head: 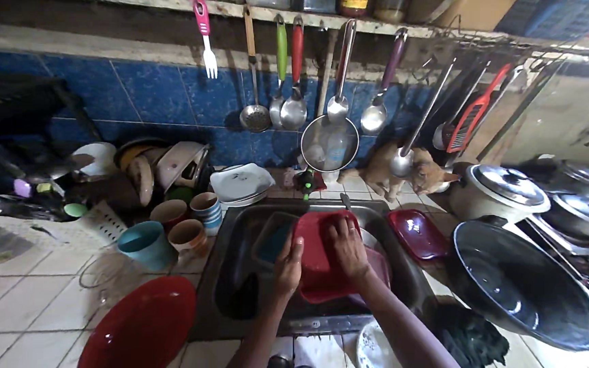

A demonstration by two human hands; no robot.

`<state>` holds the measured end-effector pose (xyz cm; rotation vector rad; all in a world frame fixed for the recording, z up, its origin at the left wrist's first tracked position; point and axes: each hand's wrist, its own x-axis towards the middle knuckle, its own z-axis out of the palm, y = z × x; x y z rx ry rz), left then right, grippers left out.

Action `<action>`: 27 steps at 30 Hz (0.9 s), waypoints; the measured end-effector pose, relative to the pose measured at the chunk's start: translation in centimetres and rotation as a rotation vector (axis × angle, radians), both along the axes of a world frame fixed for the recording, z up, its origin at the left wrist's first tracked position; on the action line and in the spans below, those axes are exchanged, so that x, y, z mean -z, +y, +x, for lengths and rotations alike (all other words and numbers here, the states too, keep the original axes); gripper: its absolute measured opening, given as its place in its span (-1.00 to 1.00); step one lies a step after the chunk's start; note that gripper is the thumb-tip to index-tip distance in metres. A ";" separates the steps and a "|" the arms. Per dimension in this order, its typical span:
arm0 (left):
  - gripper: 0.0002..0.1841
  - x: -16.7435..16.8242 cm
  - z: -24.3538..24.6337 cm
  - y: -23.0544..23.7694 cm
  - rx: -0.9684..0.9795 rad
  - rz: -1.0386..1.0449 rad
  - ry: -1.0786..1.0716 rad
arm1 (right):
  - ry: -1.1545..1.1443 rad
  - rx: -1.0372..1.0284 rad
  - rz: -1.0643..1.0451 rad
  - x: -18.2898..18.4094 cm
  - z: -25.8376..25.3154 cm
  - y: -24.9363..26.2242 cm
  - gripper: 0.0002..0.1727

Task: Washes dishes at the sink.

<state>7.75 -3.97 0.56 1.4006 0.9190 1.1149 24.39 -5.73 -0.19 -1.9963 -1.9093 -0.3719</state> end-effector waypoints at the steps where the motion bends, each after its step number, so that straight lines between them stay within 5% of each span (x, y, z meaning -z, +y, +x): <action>1: -0.44 0.3 0.0 0.1 -0.002 0.016 0.007 | 0.106 0.088 -0.105 0.0 -0.8 -0.4 -0.59; 4: -0.39 1.5 0.6 0.7 -0.067 -0.003 -0.019 | 0.564 0.172 -0.234 0.6 -4.3 -1.8 -0.50; 9: -0.31 1.1 2.1 0.9 -0.062 -0.007 -0.098 | 1.484 -0.160 -0.188 -0.1 -7.5 -2.7 -0.41; 11: -0.19 0.1 2.2 0.9 0.027 -0.021 -0.256 | 1.544 -0.185 -0.124 -1.1 -7.6 -2.8 -0.28; 14: -0.11 -2.1 1.0 0.5 0.198 -0.122 -0.291 | 1.490 -0.072 0.029 -2.3 -6.1 -2.6 -0.41; 17: -0.37 -0.4 -0.6 2.1 0.200 -0.147 -0.160 | 1.797 -0.156 0.176 -3.0 -3.3 -3.3 -0.71; 20: -0.44 2.3 -1.3 2.8 0.187 -0.462 -0.098 | 2.027 -0.246 0.218 -2.2 -1.5 -4.6 -0.60; 24: -0.47 3.6 -2.2 1.8 0.389 -0.740 -0.453 | 2.009 -0.345 0.002 1.4 1.6 -5.6 -0.26; 27: -0.71 3.1 -3.2 1.3 0.414 -0.660 -0.683 | 1.760 -0.053 -0.017 3.0 4.4 -5.2 -0.58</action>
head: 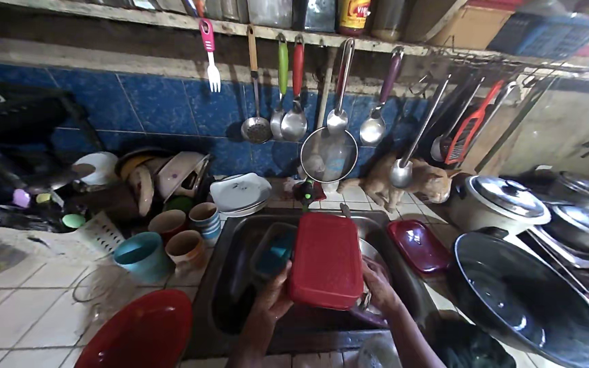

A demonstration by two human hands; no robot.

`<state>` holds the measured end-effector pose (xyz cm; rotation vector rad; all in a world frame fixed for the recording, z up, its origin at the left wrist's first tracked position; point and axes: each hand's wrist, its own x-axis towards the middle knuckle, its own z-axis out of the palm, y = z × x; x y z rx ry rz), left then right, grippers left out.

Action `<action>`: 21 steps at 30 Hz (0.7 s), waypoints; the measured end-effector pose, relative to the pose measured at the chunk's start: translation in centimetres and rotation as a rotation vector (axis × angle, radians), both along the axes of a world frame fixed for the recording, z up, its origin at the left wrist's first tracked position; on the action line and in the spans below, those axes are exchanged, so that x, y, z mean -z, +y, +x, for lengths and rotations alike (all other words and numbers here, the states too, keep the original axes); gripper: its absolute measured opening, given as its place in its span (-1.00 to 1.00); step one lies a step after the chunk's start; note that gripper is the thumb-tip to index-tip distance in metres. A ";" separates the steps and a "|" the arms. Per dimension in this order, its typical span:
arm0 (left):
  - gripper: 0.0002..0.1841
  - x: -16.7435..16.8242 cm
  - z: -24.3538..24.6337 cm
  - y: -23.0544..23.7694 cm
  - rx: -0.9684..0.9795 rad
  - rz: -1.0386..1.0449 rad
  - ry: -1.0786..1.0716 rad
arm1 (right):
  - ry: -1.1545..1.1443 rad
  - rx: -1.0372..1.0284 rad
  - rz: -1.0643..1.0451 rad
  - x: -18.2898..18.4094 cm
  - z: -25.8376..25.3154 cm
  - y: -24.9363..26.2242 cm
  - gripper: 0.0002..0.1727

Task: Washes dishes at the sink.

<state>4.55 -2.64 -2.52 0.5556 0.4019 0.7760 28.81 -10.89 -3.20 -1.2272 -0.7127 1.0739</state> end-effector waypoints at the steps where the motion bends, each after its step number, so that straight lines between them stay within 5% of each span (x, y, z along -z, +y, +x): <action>1: -0.55 -0.5 -0.3 -0.1 -0.010 0.036 -0.031 | -0.085 0.111 -0.057 -0.1 0.5 0.4 -0.65; 2: -0.42 -1.3 -0.4 -0.3 -0.009 0.080 0.001 | -0.129 0.192 -0.061 -0.6 0.9 0.8 -0.64; 7: -0.46 -3.4 1.6 -0.5 0.131 0.278 0.265 | -0.094 0.275 0.350 -7.2 -3.8 2.0 -0.81; 9: -0.49 -4.0 2.6 -1.1 0.142 0.360 0.339 | -0.442 0.193 0.452 -7.1 -7.3 1.7 -0.78; 11: -0.61 -4.5 2.6 -2.1 0.139 0.465 0.484 | -1.055 0.221 0.495 -5.2 -9.3 2.1 -0.59; 13: -0.54 -4.1 2.1 -2.5 0.239 0.610 0.513 | -1.297 0.331 0.405 -5.3 -8.6 3.1 -0.48; 15: -0.41 -3.7 1.7 -2.5 0.358 0.701 0.511 | -1.175 0.331 0.101 -8.4 -6.4 4.1 -0.45; 17: -0.48 -3.6 1.4 -3.0 0.355 0.676 0.472 | -0.821 0.296 -0.096 -10.8 -3.3 5.9 -0.57; 19: -0.58 -3.7 1.4 -3.3 0.210 0.596 0.324 | -0.363 0.310 0.036 -10.0 -2.5 6.9 -0.65; 21: -0.65 -3.5 2.4 -2.9 0.041 0.468 0.131 | -0.258 0.337 0.235 -9.0 -5.2 6.5 -0.64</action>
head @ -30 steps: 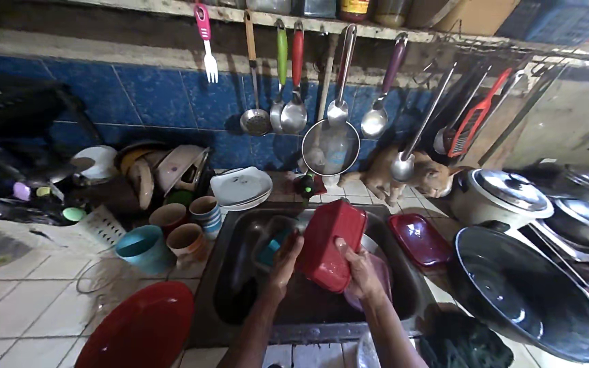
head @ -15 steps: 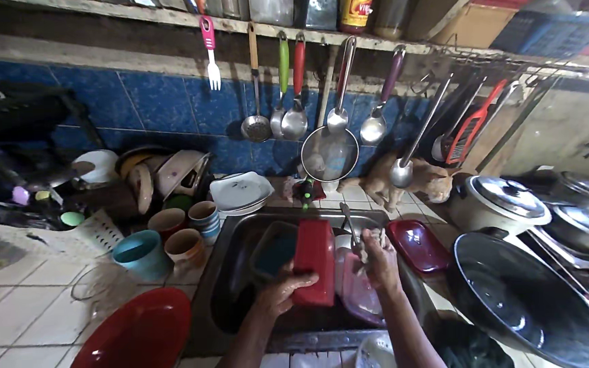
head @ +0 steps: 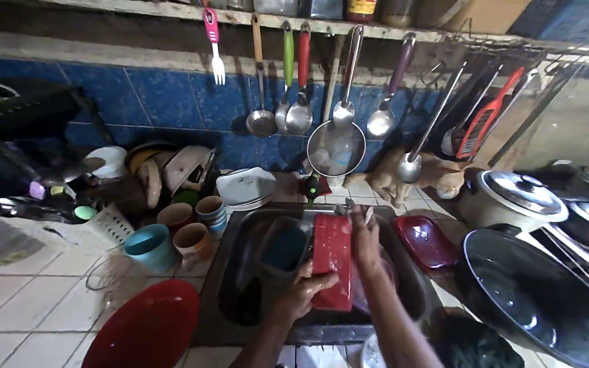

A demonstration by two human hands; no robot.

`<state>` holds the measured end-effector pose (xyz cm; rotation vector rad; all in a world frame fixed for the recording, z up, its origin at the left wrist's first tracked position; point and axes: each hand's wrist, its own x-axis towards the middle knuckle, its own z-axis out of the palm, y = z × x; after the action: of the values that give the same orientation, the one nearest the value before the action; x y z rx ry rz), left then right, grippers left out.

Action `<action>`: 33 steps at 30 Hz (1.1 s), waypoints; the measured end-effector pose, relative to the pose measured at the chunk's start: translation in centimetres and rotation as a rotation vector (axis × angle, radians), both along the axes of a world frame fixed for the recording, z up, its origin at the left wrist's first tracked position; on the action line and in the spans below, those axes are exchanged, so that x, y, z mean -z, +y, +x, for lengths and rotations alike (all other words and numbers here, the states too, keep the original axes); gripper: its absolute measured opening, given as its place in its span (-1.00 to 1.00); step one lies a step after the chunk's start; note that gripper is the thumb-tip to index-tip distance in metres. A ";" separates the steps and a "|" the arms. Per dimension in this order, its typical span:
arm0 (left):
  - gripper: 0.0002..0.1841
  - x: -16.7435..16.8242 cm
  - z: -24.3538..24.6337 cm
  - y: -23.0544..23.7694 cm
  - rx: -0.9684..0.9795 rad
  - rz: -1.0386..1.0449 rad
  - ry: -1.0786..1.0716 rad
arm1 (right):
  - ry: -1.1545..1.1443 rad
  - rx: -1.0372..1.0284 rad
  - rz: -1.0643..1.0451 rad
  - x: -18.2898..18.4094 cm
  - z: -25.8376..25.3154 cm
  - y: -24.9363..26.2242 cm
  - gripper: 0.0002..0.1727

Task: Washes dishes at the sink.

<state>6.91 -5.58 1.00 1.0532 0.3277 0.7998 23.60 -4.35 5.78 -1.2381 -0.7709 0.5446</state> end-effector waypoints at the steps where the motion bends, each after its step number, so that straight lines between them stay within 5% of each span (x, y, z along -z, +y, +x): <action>1: -0.61 0.4 0.4 0.4 -0.088 -0.084 -0.079 | -0.062 -0.042 0.048 0.8 -1.9 -0.9 -0.60; 6: -0.40 2.2 -2.5 4.5 -0.272 -0.244 -0.326 | -0.557 -0.116 0.165 6.9 -6.1 -4.1 -0.53; 11: -0.60 3.7 -4.2 1.4 -0.167 -0.268 -0.155 | -0.562 0.001 0.043 4.8 -3.6 0.8 -0.59; 16: -0.57 4.8 -5.5 5.9 -0.177 -0.142 -0.345 | -0.563 -0.250 0.248 5.3 -9.3 -1.1 -0.57; 19: -0.48 1.7 -6.5 9.1 -0.502 -0.019 -0.048 | -0.390 -0.311 0.069 6.5 -9.8 -4.3 -0.64; 25: -0.53 -3.6 -4.6 18.0 -0.835 0.071 0.352 | 0.581 -0.105 -0.060 4.0 -4.2 -9.0 -0.64; 28: -0.51 -5.4 -3.5 21.8 -0.822 0.126 0.598 | 0.621 -0.088 -0.027 3.4 -0.8 -13.0 -0.53; 31: -0.59 -6.7 -2.2 25.4 -0.719 0.281 0.804 | 0.538 -0.174 0.065 3.2 1.8 -17.8 -0.63; 33: -0.56 -7.2 -1.1 27.8 -0.652 0.415 0.961 | 0.431 -0.203 0.090 2.8 2.8 -20.5 -0.21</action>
<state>5.79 22.21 8.19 1.7255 1.4207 0.9007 26.38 -24.80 2.96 -0.9191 -0.5489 0.8990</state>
